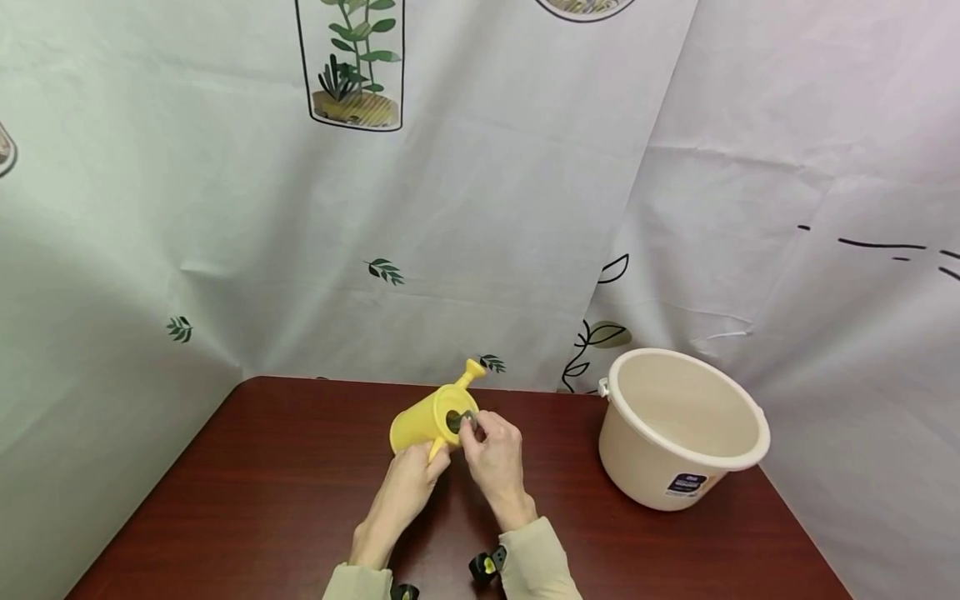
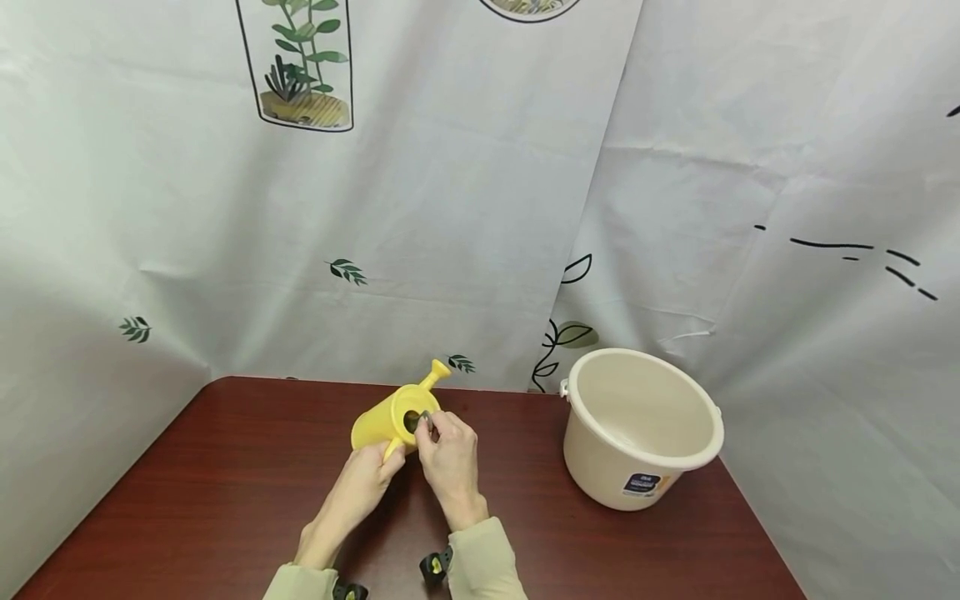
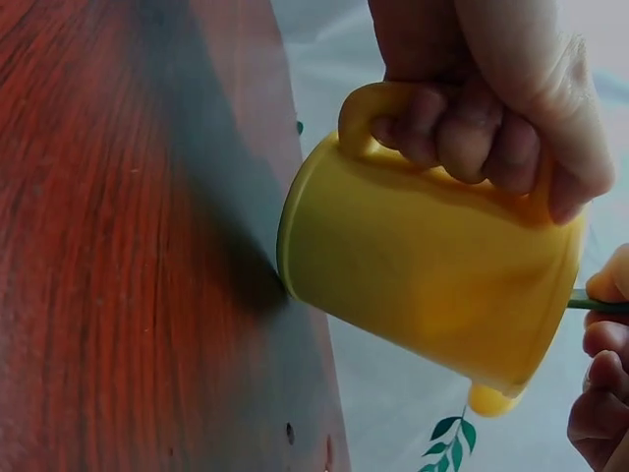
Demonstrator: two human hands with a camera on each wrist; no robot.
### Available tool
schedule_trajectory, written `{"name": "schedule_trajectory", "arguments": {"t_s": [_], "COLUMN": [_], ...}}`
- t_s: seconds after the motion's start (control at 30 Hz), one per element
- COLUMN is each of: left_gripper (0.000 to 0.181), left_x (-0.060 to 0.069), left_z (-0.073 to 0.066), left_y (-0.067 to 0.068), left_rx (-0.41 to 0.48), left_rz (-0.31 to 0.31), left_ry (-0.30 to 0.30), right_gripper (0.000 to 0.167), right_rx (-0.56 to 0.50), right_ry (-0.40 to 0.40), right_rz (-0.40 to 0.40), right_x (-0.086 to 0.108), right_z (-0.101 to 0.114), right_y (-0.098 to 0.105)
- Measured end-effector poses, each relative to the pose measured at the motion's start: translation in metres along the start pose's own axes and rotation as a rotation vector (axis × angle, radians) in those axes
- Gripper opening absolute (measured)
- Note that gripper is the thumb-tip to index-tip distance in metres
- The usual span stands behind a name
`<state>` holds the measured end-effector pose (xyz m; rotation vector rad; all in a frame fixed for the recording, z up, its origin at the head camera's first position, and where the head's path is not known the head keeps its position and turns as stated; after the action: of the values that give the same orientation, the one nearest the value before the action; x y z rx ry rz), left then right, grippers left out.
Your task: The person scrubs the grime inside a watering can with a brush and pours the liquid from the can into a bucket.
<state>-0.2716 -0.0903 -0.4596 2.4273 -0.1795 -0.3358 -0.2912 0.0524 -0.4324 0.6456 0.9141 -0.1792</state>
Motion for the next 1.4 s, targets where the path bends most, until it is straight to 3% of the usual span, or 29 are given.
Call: {"name": "schedule_trajectory", "arguments": {"t_s": [0.5,0.83,1.1,1.4], "left_gripper": [0.040,0.040,0.040,0.039], "left_x": [-0.001,-0.001,-0.001,-0.002], "left_z": [-0.001,-0.001,-0.001,0.001], "left_y": [0.000,0.001,0.000,0.000], "left_rx": [-0.017,-0.058,-0.045,-0.042], "left_rz": [-0.003,-0.028,-0.024,-0.013], "left_ry": [-0.006,-0.027,-0.026,-0.017], "right_gripper": [0.032,0.023,0.025,0.032], "right_rx": [0.030,0.040,0.037,0.060], "right_ry": [0.063,0.141,0.099,-0.005], "right_rz": [0.004,0.026,0.028,0.059], "right_x": [-0.008,-0.014,-0.014,-0.011], "right_z": [0.014,0.026,0.023,0.009], "right_y": [0.014,0.022,0.023,0.018]}}
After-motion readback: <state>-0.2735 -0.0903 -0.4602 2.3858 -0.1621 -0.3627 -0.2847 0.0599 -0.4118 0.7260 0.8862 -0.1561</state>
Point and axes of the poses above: each hand's wrist, its own x-axis away from the middle knuckle, its own y-axis out of the back of the hand, z = x × y, the point moved 4 cm from there along -x, towards the middle knuckle, and after that the axes turned 8 degrees about z, right-handed, at the moved point
